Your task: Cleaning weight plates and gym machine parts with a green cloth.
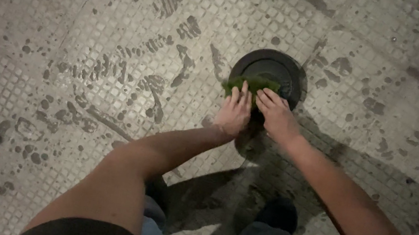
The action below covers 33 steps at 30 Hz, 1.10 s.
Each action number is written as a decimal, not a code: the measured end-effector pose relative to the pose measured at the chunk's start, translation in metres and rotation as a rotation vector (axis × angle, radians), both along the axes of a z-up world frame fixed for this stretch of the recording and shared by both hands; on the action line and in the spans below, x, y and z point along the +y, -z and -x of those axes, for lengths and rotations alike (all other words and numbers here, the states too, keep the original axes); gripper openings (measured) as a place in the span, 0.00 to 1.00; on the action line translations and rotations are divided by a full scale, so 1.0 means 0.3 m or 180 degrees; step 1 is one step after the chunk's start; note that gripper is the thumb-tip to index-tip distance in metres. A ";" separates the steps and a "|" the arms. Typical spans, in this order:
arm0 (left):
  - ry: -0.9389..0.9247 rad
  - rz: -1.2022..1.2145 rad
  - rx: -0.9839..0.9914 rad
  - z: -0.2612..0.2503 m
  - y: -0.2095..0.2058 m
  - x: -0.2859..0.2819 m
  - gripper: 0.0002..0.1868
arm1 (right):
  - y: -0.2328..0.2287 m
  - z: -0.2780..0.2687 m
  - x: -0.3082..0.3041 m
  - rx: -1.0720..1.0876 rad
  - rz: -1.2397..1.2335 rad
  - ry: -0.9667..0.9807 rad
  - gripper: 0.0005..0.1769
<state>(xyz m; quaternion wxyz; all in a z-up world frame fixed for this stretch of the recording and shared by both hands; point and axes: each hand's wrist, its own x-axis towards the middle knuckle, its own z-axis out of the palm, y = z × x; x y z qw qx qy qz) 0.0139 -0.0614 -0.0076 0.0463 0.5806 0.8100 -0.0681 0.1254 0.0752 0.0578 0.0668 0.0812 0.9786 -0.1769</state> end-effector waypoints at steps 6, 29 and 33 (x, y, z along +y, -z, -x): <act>0.0238 -0.0308 0.0058 0.163 -0.002 0.125 0.34 | 0.137 0.058 -0.015 0.0128 -0.1172 0.0423 0.33; 0.0686 -0.0525 -0.0115 -0.140 -0.009 0.110 0.34 | 0.058 -0.138 -0.004 -0.1703 -0.1691 -0.0023 0.39; 0.0897 -0.0334 -0.0223 -0.035 -0.041 0.243 0.35 | 0.073 -0.082 0.111 -0.1636 -0.2098 0.0106 0.41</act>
